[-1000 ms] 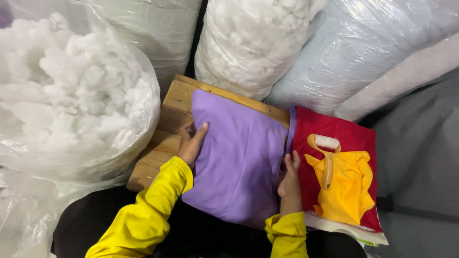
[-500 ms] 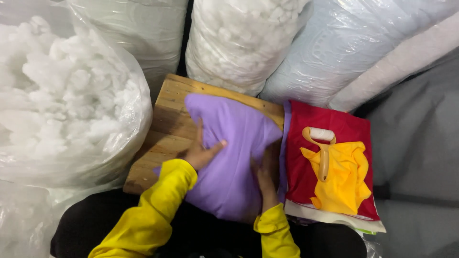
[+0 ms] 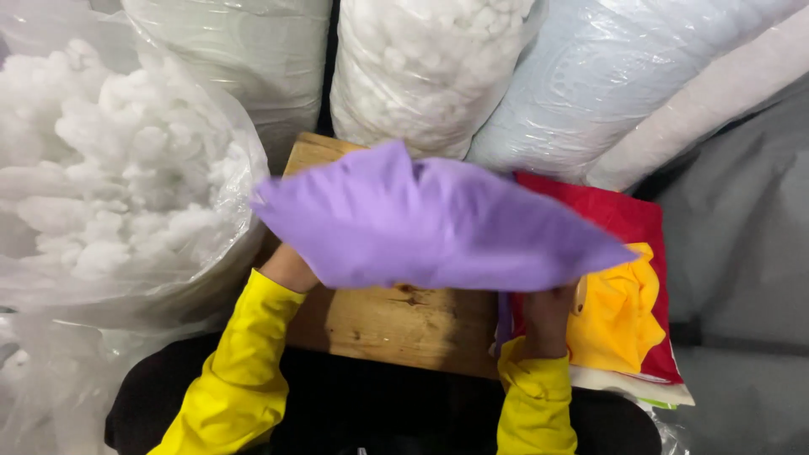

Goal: The person fills a purple fabric case with white stuffing by hand, uses a lint roller to clean the outside, and then places it into a clear plastic bag.

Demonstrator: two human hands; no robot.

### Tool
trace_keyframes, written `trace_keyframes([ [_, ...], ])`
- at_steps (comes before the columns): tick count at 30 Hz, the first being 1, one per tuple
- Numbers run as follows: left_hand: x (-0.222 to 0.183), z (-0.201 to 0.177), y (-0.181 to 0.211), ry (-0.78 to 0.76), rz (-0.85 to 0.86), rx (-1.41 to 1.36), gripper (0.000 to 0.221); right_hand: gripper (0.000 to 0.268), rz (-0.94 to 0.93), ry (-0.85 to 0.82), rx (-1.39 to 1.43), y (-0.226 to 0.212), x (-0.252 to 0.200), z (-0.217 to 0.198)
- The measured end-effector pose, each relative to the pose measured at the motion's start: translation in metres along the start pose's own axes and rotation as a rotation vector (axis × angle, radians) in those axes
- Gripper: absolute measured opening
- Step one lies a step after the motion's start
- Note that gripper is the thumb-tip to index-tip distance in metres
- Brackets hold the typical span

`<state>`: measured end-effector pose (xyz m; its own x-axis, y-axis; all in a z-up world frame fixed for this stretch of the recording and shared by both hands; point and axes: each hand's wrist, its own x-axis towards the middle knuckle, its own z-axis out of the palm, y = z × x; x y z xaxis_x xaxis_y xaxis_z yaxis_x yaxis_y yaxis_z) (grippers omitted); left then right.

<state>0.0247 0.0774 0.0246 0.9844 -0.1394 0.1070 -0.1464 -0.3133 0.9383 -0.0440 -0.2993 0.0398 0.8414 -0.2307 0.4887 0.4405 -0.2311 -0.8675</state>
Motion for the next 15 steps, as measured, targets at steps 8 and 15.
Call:
trace_keyframes([
  [8, -0.014, 0.000, -0.053, 0.195, 0.152, 0.712, 0.046, 0.044, 0.151, -0.028, -0.406, 0.042, -0.012, -0.045],
  [15, -0.049, 0.091, 0.006, 0.037, 0.328, 0.825, 0.101, 0.046, -0.365, -0.219, -0.805, -0.066, -0.016, 0.044],
])
